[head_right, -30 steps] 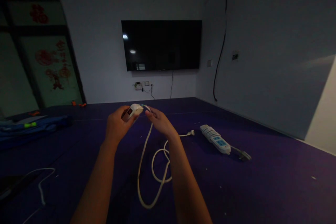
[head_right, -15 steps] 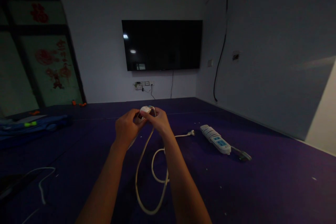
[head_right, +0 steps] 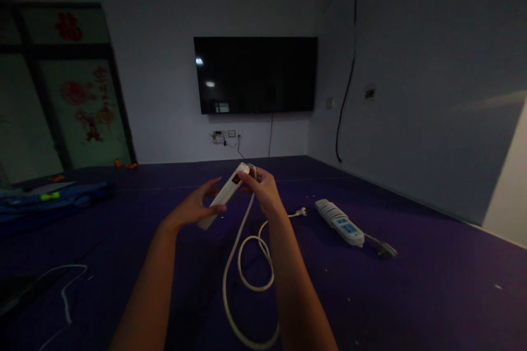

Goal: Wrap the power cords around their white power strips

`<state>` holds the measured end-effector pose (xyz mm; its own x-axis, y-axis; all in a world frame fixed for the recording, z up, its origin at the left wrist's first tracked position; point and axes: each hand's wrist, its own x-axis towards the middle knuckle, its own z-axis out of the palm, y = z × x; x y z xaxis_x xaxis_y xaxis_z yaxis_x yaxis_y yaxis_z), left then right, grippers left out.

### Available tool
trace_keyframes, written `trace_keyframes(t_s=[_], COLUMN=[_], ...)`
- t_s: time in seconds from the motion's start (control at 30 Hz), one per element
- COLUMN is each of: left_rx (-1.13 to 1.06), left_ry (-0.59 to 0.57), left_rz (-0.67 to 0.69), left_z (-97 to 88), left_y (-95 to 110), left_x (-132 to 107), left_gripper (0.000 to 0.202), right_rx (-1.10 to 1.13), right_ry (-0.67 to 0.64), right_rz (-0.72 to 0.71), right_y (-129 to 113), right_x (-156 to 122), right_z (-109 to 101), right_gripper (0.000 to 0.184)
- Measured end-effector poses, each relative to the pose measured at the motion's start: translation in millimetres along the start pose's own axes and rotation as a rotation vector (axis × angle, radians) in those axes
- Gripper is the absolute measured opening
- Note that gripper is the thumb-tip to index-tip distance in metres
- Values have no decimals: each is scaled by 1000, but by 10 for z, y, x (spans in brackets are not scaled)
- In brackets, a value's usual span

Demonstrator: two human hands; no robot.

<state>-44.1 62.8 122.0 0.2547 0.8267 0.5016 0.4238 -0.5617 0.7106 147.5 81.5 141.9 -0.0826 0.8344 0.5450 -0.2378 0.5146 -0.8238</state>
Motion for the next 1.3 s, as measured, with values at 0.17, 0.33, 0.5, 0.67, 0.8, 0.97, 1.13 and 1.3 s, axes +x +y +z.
trace_keyframes(t_s=[0.17,0.33,0.5,0.67,0.8,0.97,1.13,1.3], left_rx=[-144,-171,-211,-68,4,-5,123,186], left_ry=[-175,-29,222,378,511,539,642,820], left_rz=[-36,-81,-78,-64,-64,-49,-89,-205], left_z=[-74,-94,-148,-227,-161,10,86,76], left_y=[65,178,175,182,243,290,254,201], left_x=[-41,-44,-30,-26,-14,33,67,75], left_gripper=[40,37,43,48,52,49,51,53], right_rx=[116,169,153,191,311,312,199,19], right_ry=[16,-23,-39,-99,-178,-195,-275,-464], right_rz=[-6,-26,63,124,160,177,257,364], right_y=[7,42,77,102,140,167,124,157], right_x=[7,17,16,8,9,13,-16,-97], right_z=[-30,-54,-39,-20,5,73,119,257], right_gripper=[41,44,49,44,48,55,61,63])
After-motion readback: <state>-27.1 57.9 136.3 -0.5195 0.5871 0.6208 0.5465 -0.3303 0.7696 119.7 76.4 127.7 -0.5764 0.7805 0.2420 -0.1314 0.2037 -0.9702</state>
